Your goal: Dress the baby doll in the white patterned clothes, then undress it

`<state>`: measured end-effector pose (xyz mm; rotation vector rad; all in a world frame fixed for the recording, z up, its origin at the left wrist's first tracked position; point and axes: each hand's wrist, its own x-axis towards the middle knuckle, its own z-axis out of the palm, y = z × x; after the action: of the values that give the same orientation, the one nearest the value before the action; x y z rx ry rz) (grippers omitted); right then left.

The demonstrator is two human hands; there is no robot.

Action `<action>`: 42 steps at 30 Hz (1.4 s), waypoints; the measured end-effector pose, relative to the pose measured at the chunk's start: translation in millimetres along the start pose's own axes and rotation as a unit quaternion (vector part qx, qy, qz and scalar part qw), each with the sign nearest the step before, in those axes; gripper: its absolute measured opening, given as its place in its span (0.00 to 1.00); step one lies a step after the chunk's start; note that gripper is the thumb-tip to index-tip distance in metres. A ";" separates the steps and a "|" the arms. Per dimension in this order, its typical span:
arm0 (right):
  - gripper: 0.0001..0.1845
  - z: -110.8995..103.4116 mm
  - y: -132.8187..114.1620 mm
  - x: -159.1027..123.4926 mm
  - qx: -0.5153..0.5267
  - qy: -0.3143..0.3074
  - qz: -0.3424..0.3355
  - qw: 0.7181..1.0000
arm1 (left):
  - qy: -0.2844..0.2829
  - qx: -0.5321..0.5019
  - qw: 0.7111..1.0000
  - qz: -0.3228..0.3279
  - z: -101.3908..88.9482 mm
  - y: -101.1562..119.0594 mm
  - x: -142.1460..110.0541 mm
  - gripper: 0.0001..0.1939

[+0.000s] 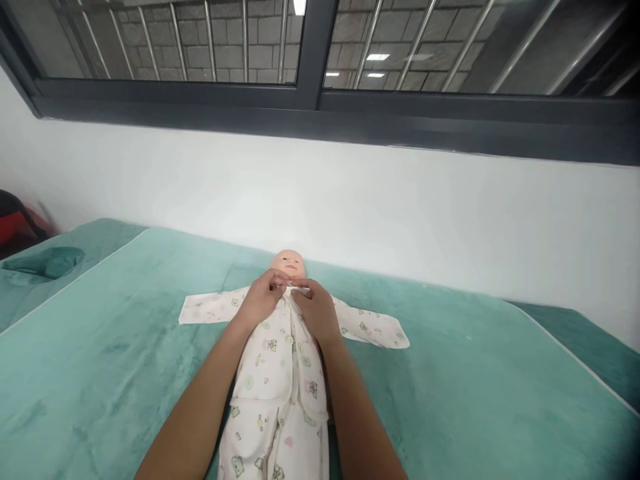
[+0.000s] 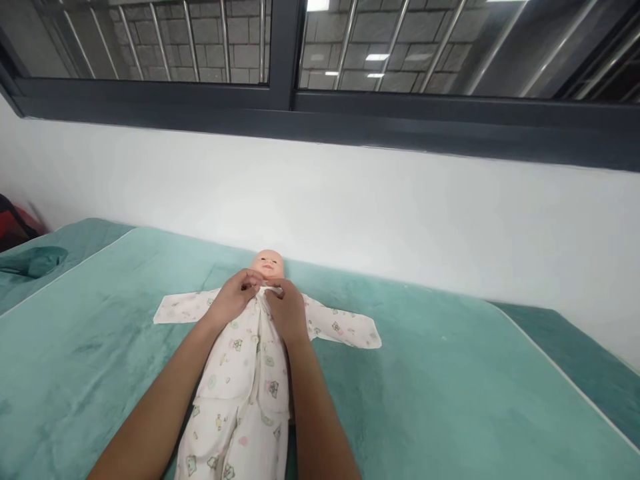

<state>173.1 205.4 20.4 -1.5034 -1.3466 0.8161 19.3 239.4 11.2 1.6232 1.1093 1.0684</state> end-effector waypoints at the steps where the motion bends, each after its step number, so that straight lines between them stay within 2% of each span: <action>1: 0.19 0.4 -0.7 -0.2 -0.002 0.005 0.002 1.000 | -0.007 -0.004 1.000 -0.005 -0.3 0.6 0.2 0.09; 5: 0.18 2.0 -2.7 -1.3 0.003 0.019 0.010 1.000 | 0.002 0.014 1.000 -0.009 0.3 0.7 1.2 0.08; 11: 0.18 4.1 2.3 -0.1 0.058 0.030 -0.005 0.998 | 0.039 0.112 0.990 0.070 3.8 -0.3 -2.0 0.15; 13: 0.15 0.1 0.9 -0.1 0.056 0.024 -0.014 0.998 | 0.048 0.154 0.984 0.071 4.8 2.0 -5.4 0.17; 16: 0.11 -13.6 -9.2 -5.4 0.008 -0.032 -0.024 0.999 | 0.066 0.225 0.970 0.059 6.4 10.4 -12.8 0.16; 20: 0.17 -32.4 -26.5 -20.8 -0.087 -0.140 -0.045 0.985 | 0.073 0.273 0.958 0.056 5.7 27.7 -24.9 0.11; 24: 0.14 -36.4 -31.8 -29.8 -0.137 -0.146 -0.066 0.978 | -0.003 0.237 0.970 0.047 -1.9 40.8 -37.0 0.11; 26: 0.12 -36.3 -31.0 -29.5 -0.150 -0.152 -0.064 0.975 | -0.020 0.206 0.978 0.040 -6.3 43.2 -42.0 0.10; 31: 0.09 -39.1 -27.0 -24.3 -0.064 -0.199 0.000 0.978 | -0.051 0.137 0.989 0.028 -10.3 42.9 -48.4 0.10; 34: 0.09 -38.6 -23.5 -23.9 0.002 -0.205 0.019 0.979 | -0.047 0.120 0.991 0.026 -8.6 44.0 -48.7 0.10; 39: 0.11 -31.0 -20.6 -28.5 0.130 -0.190 0.064 0.971 | 0.012 0.042 0.999 -0.028 -3.9 45.5 -48.4 0.11; 42: 0.14 -27.7 -18.1 -30.3 0.203 -0.175 0.085 0.960 | 0.007 0.006 0.999 -0.049 -1.7 42.6 -48.1 0.10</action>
<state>186.4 169.6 43.8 -1.1926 -1.2088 1.4273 15.3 184.3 44.0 1.5566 1.1940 1.0133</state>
